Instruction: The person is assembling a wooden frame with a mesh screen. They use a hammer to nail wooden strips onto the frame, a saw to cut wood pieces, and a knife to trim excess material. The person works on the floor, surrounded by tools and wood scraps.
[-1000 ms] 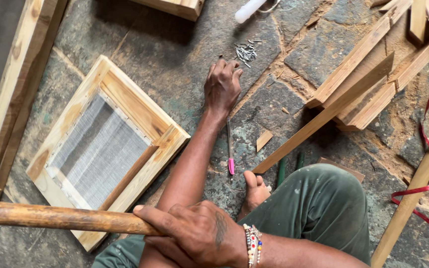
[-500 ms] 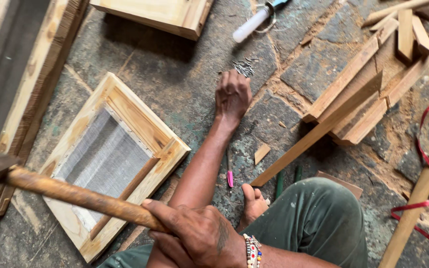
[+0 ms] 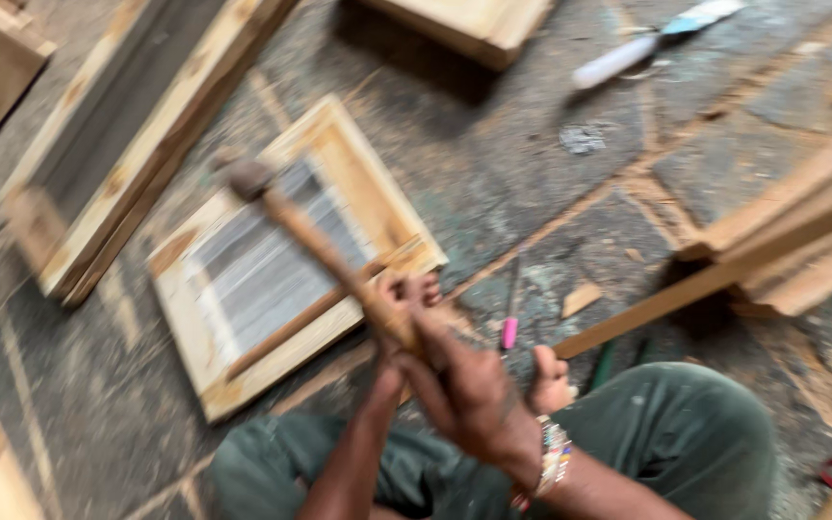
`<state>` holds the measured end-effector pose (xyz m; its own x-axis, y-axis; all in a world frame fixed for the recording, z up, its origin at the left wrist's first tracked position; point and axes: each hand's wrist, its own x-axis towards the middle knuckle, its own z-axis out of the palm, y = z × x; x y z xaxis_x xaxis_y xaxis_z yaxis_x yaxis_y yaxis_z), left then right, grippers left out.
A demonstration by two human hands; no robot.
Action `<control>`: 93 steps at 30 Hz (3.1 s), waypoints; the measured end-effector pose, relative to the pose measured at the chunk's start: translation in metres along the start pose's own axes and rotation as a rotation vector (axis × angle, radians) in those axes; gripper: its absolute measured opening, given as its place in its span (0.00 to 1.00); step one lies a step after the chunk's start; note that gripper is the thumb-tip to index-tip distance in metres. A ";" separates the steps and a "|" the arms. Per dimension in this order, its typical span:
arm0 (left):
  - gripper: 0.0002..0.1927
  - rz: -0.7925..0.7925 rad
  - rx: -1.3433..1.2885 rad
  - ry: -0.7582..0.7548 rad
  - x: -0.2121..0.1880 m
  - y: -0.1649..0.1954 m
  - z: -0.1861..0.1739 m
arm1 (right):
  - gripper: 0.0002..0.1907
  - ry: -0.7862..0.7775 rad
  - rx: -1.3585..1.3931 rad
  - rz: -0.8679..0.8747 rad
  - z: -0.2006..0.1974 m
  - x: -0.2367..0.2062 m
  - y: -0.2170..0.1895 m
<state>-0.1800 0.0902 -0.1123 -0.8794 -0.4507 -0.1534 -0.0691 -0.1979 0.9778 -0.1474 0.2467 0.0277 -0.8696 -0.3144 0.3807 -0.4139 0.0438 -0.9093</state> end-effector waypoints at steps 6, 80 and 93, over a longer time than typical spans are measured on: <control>0.08 -0.058 -0.153 0.344 -0.074 0.049 -0.172 | 0.26 -0.119 -0.053 0.381 0.037 -0.003 0.007; 0.32 0.411 1.271 0.604 0.060 -0.002 -0.219 | 0.33 -0.620 -0.798 0.200 0.109 -0.042 0.012; 0.34 0.522 1.234 0.691 0.062 -0.007 -0.222 | 0.29 -0.547 -0.917 0.045 0.107 -0.033 0.002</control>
<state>-0.1291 -0.1297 -0.1606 -0.5651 -0.6163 0.5485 -0.4777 0.7865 0.3915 -0.0905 0.1563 -0.0047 -0.7445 -0.6674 0.0157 -0.6269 0.6909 -0.3601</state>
